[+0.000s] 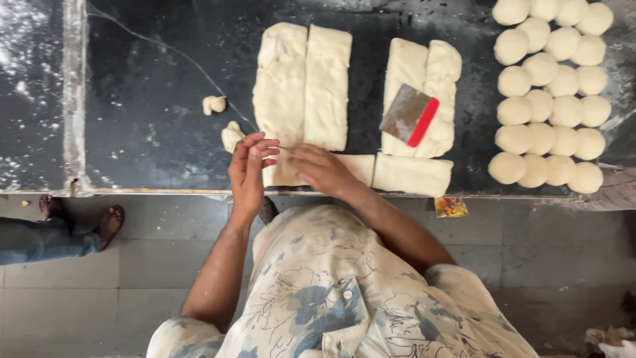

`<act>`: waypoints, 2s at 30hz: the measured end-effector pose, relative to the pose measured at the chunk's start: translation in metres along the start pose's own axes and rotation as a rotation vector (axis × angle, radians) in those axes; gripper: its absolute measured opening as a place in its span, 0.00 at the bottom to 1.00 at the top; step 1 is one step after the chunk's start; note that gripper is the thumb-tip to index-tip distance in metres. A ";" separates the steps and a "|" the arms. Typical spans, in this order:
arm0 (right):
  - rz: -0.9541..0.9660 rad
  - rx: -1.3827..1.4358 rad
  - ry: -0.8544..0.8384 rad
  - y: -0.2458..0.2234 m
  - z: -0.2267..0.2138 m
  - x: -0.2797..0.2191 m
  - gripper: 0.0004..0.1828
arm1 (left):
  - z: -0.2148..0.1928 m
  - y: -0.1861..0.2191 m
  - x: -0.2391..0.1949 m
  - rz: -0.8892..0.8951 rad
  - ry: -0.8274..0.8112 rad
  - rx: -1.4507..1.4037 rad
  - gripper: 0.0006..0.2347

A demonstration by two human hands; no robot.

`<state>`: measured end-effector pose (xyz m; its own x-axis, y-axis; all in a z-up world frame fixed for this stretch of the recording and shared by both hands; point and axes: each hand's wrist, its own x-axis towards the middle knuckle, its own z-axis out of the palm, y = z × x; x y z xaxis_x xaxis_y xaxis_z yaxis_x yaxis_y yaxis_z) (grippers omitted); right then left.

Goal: The person divides a large piece of dough into smaller sections using a bench scraper and then rolls each section into a ball by hand on a floured work surface.

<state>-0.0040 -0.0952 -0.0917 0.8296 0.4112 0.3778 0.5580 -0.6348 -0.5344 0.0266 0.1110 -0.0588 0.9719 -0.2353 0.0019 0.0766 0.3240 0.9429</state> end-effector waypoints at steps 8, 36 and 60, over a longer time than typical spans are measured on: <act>0.063 -0.132 -0.414 -0.009 0.042 0.068 0.32 | -0.065 -0.002 -0.020 -0.059 -0.006 -0.080 0.13; 0.072 -0.195 0.316 -0.096 -0.056 0.011 0.21 | 0.007 0.038 0.002 -0.197 -0.231 0.114 0.15; 0.022 0.257 -0.046 -0.074 -0.078 0.038 0.26 | 0.011 0.029 -0.016 -0.182 -0.326 0.663 0.34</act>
<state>-0.0153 -0.0838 0.0216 0.8384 0.4321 0.3322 0.5215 -0.4590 -0.7193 0.0109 0.1143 -0.0280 0.8338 -0.5248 -0.1713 -0.0209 -0.3402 0.9401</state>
